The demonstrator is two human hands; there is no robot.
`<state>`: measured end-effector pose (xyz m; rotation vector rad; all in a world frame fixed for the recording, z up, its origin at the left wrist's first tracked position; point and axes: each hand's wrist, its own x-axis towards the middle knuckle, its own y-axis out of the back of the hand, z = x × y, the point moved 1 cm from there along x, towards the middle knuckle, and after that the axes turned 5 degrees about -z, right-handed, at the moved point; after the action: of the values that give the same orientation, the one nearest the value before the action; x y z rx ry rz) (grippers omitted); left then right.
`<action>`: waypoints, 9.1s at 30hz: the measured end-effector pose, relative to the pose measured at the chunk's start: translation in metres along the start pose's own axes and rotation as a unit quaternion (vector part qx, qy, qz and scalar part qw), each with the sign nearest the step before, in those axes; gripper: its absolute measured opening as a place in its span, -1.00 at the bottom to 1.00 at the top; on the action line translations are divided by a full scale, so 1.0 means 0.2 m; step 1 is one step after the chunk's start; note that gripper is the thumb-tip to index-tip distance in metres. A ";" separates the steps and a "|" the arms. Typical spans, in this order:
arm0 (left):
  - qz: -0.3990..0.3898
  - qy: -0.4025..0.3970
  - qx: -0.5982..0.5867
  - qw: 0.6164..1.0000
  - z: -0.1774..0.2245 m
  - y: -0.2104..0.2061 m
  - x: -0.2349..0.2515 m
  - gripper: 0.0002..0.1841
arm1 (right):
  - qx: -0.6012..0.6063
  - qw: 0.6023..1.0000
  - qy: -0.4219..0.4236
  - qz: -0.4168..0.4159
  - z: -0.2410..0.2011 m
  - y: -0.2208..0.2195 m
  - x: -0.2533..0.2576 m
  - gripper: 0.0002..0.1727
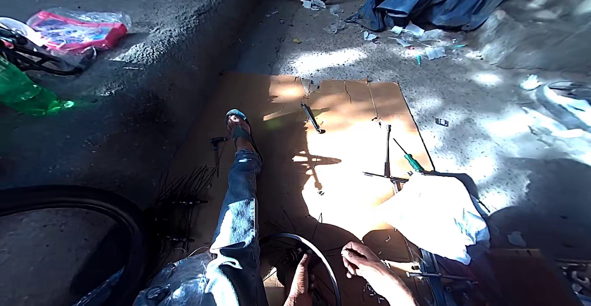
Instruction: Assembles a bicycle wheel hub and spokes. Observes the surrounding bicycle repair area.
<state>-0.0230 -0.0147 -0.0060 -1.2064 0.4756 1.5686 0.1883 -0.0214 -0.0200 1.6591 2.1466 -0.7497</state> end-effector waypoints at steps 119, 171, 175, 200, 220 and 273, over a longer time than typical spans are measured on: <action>0.011 -0.067 0.004 0.998 -0.07 -0.02 -0.17 -0.64 | -0.120 0.992 -0.037 -0.021 -0.14 -0.37 0.05 -0.71; -0.320 0.008 -0.299 0.899 -0.14 0.13 -0.08 -0.74 | -0.575 0.810 -0.055 0.103 -0.27 -0.43 -0.05 -0.56; -0.367 -0.003 -0.302 0.880 -0.14 0.15 -0.06 -0.76 | -0.568 0.816 -0.040 0.096 -0.22 -0.42 -0.03 -0.55; -0.158 -0.051 -0.100 0.981 -0.08 -0.01 -0.13 -0.75 | -0.406 0.912 0.029 -0.057 0.12 -0.28 -0.39 -0.68; -0.220 -0.001 -0.218 0.951 -0.11 -0.04 -0.09 -0.78 | 0.301 0.907 0.007 0.296 0.06 -0.17 -0.01 -0.97; -0.157 -0.029 -0.135 0.978 -0.16 -0.04 -0.08 -0.75 | 0.192 0.961 0.152 0.127 0.09 -0.06 -0.14 -0.58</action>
<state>-0.0023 -0.0445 -0.0022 -1.3607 0.0278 1.4193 0.1835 -0.0562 -0.0168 2.3331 2.0071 -0.9267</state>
